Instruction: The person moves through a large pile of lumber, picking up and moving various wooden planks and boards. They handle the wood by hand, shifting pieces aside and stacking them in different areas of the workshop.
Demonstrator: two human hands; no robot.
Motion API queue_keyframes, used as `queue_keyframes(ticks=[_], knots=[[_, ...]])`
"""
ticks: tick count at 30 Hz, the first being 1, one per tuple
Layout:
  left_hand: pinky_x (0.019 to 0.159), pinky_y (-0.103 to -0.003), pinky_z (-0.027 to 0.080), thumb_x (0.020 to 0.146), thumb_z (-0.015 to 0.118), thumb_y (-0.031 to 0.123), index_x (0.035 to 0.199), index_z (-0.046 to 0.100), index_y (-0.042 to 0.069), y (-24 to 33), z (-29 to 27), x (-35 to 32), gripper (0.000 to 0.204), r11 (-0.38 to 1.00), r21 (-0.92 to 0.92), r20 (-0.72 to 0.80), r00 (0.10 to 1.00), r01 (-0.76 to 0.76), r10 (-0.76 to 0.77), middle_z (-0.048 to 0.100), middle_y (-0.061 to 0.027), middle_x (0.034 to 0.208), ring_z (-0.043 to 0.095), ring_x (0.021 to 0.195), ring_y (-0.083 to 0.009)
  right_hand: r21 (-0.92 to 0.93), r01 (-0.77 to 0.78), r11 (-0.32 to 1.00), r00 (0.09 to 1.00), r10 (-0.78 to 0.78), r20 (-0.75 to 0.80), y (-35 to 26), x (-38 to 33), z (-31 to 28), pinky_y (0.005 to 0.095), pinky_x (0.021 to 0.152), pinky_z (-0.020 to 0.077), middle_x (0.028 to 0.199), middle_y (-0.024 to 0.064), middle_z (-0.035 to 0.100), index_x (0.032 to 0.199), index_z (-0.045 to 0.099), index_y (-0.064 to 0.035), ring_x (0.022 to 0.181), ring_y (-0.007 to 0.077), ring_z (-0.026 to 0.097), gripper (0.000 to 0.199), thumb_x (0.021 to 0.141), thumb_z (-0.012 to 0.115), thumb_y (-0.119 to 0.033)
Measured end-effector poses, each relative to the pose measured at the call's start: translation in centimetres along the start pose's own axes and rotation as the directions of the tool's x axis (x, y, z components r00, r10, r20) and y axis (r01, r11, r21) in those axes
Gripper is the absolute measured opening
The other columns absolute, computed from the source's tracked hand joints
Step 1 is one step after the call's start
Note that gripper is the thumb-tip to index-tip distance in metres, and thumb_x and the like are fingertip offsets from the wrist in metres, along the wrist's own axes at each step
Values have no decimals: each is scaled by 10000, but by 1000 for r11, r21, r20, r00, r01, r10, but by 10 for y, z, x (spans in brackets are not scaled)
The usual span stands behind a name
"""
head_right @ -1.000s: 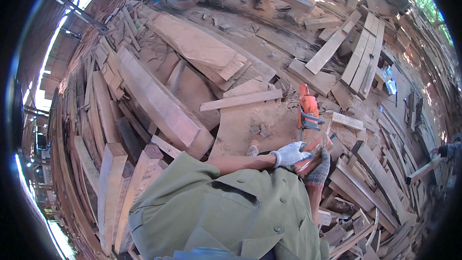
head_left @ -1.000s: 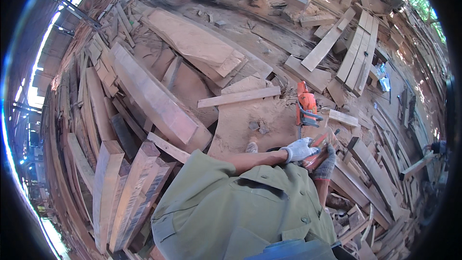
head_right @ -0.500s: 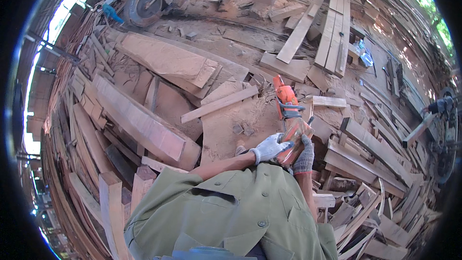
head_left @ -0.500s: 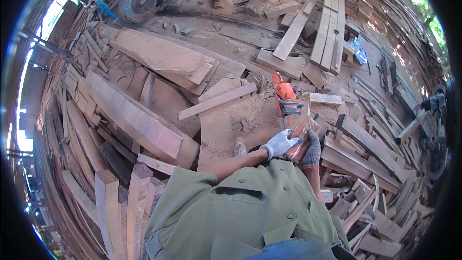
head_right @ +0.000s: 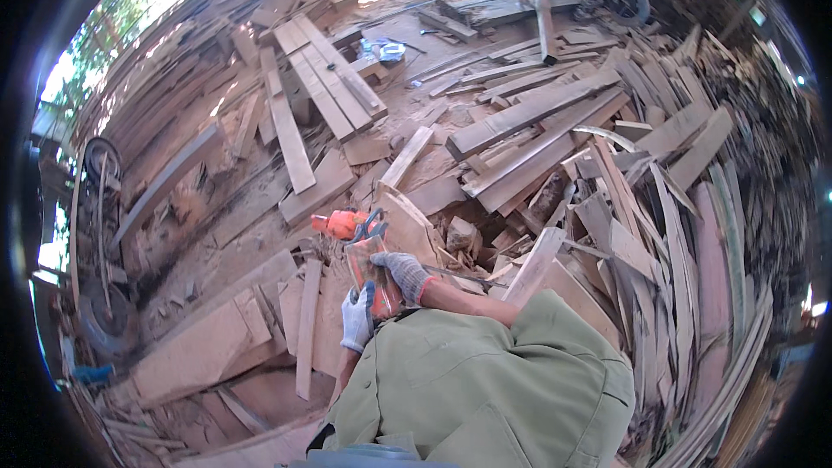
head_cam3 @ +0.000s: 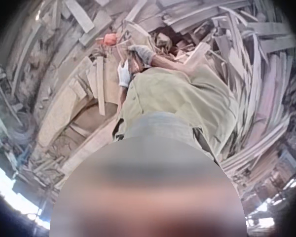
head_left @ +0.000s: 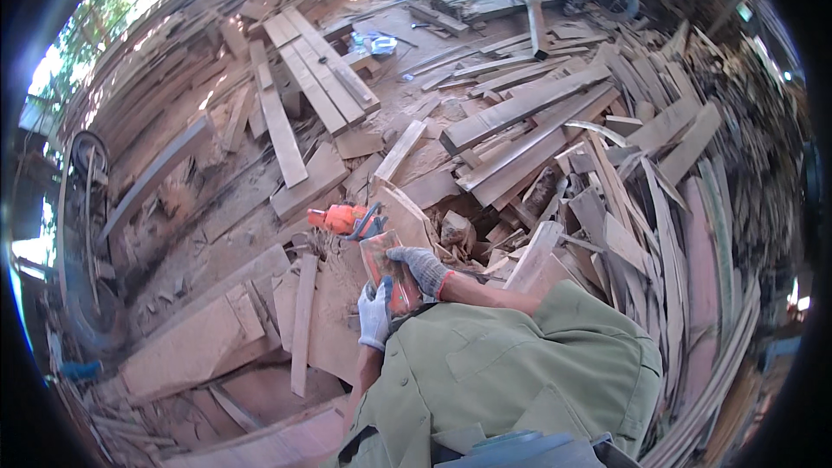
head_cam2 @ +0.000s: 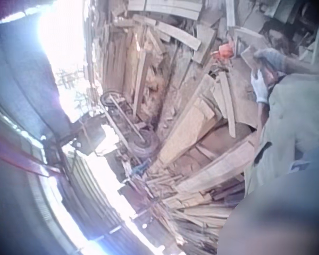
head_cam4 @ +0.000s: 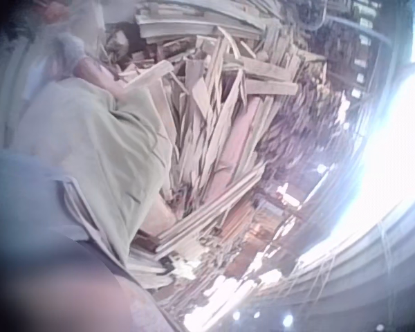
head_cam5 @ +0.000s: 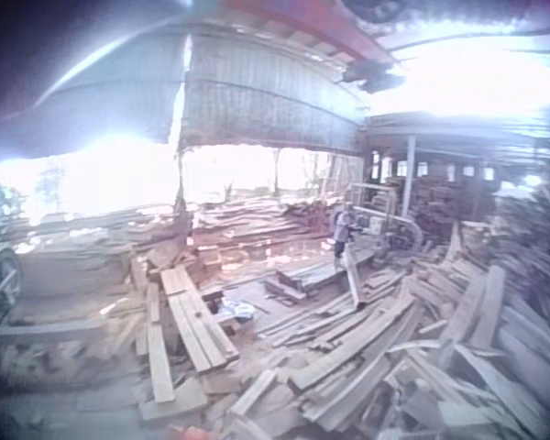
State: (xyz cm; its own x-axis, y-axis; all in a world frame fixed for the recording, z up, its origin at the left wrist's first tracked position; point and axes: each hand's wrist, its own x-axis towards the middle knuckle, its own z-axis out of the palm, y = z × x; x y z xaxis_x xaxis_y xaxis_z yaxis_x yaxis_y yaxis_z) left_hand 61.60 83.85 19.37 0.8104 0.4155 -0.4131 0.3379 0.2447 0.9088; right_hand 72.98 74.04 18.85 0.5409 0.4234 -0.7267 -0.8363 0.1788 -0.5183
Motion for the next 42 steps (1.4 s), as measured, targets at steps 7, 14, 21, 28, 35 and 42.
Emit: queue_keyframes(ticks=[7, 14, 21, 28, 35, 42], knots=[[649, -231, 450, 907, 642, 254, 1115, 590, -27, -4, -2, 7, 354, 1000, 3, -3, 1000, 15, -15, 635, -34, 921, 540, 754, -76, -75, -20, 997, 996, 13, -93, -4, -1, 0, 318, 551, 498, 733, 35, 653, 815, 669, -80, 568, 166, 590, 119, 800, 719, -187], [663, -248, 451, 907, 639, 274, 1125, 590, -20, -9, -4, 7, 370, 1000, 7, 13, 1000, -23, 23, 632, -27, 910, 533, 752, -81, -51, 14, 999, 998, -17, -64, 0, 1, -1, 318, 566, 494, 733, 44, 653, 820, 673, -72, 575, 169, 591, 161, 790, 727, -221], [694, -269, 461, 911, 629, 273, 1122, 599, -6, -3, -5, 2, 351, 1000, 28, 27, 1000, -8, 7, 638, -36, 910, 544, 776, -91, -36, 4, 999, 1000, -4, -27, 0, 1, 0, 326, 598, 518, 763, 48, 656, 860, 672, -63, 612, 176, 610, 131, 802, 710, -173], [723, -299, 471, 888, 638, 212, 1044, 623, -24, 9, -4, 0, 283, 999, 35, 15, 1000, -26, 26, 662, -73, 902, 568, 804, -118, 41, 153, 987, 977, -157, 145, -3, -4, -4, 302, 740, 510, 862, 62, 661, 930, 670, -58, 805, 161, 619, 133, 827, 666, -142], [689, -272, 447, 898, 644, 236, 1048, 623, -19, 14, 3, -5, 298, 999, -37, -31, 999, -10, 9, 625, -36, 885, 522, 779, -96, 62, 10, 998, 992, -18, 125, -1, 3, -8, 310, 697, 523, 844, 59, 663, 928, 659, -52, 727, 174, 629, 156, 825, 676, -168], [676, -276, 474, 904, 630, 193, 1063, 614, -31, 12, -3, -1, 275, 998, 69, -2, 1000, 3, -3, 645, -43, 906, 553, 767, -90, 35, 85, 996, 995, -86, 45, 1, -7, -2, 327, 672, 527, 827, 45, 666, 904, 673, -66, 702, 173, 629, 142, 823, 682, -182]])
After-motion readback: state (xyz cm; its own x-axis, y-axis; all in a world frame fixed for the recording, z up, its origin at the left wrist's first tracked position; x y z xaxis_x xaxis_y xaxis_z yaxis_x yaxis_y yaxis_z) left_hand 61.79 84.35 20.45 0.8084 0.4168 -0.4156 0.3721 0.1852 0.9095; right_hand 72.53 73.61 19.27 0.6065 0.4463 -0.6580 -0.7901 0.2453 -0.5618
